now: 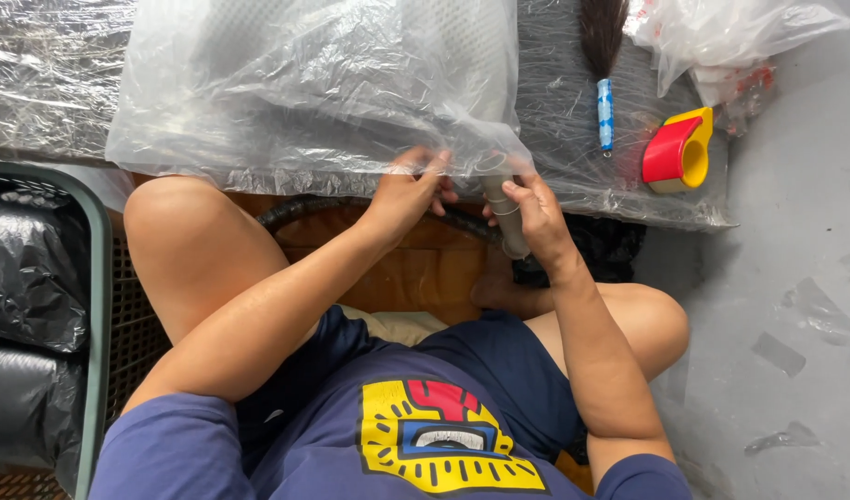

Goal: A person cleans a work surface and then wraps a large white pillow in a plastic sleeve, compressing it and twisting the end to prepare it for sealing.

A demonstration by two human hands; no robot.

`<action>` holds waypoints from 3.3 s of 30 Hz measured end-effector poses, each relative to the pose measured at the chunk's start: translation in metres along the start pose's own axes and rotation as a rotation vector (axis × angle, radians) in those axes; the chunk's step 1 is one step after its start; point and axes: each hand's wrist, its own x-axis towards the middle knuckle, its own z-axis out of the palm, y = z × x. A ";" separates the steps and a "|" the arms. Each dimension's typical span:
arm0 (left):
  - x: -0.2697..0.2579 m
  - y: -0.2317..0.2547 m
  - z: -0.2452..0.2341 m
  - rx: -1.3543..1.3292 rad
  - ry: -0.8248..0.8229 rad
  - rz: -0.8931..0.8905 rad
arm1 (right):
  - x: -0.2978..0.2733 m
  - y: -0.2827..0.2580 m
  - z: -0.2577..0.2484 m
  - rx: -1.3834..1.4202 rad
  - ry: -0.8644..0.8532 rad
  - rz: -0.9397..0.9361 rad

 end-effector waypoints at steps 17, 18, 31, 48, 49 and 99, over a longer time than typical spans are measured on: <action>0.007 -0.031 0.010 -0.024 -0.123 0.077 | 0.016 0.014 -0.008 0.366 -0.095 0.104; 0.006 -0.031 0.010 -0.011 -0.098 0.098 | 0.017 0.008 -0.007 0.408 -0.118 0.129; 0.027 -0.044 -0.004 0.250 0.027 0.173 | 0.024 -0.003 0.001 0.581 -0.345 0.146; 0.022 0.000 0.007 0.230 0.044 0.302 | 0.026 -0.006 0.002 0.350 -0.103 0.096; 0.026 -0.003 0.006 0.313 0.053 0.310 | 0.027 -0.007 0.003 0.305 -0.056 0.079; 0.024 -0.007 0.005 1.203 0.313 1.029 | 0.032 0.011 0.032 -0.082 0.323 -0.352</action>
